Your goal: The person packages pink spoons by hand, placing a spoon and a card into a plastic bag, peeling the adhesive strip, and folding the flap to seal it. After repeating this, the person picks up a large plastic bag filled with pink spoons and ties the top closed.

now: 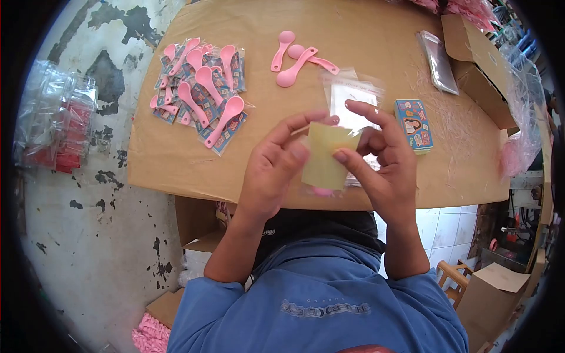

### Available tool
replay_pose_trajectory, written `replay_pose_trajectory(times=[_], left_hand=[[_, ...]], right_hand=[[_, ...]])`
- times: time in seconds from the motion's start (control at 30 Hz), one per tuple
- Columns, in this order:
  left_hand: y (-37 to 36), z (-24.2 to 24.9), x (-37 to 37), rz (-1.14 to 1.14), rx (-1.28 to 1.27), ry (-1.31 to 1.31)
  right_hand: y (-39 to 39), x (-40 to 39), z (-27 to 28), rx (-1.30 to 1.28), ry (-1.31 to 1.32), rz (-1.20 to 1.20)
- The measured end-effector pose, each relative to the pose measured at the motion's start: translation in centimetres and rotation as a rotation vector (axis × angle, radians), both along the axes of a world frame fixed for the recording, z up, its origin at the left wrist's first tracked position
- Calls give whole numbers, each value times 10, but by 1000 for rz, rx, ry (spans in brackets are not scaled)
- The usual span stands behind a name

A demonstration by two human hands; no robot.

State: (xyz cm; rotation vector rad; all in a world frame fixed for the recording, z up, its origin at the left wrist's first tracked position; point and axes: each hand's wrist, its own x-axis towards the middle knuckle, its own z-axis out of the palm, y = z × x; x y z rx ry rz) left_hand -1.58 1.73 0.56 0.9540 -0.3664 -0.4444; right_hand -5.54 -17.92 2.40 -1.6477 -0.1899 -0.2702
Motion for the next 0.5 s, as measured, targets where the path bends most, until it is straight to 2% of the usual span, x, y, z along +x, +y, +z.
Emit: replay_pose_trajectory(times=[0.07, 0.2, 0.3, 0.4, 0.43, 0.5], left_hand=[[-4, 6, -5, 21, 168, -75], [-9, 4, -12, 157, 234, 27], [-8, 4, -16, 217, 272, 15], [-10, 9, -20, 261, 308, -39], [-12, 9, -22, 276, 317, -52], [-11, 8, -23, 265, 364, -99]], right_hand=[[4, -5, 1, 60, 156, 25], [10, -5, -10, 144, 197, 27], [10, 2, -16, -112, -123, -297], [-4, 16, -9, -633, -485, -403], [3, 17, -3, -593, -459, -391], [9, 20, 3, -679, -515, -391]])
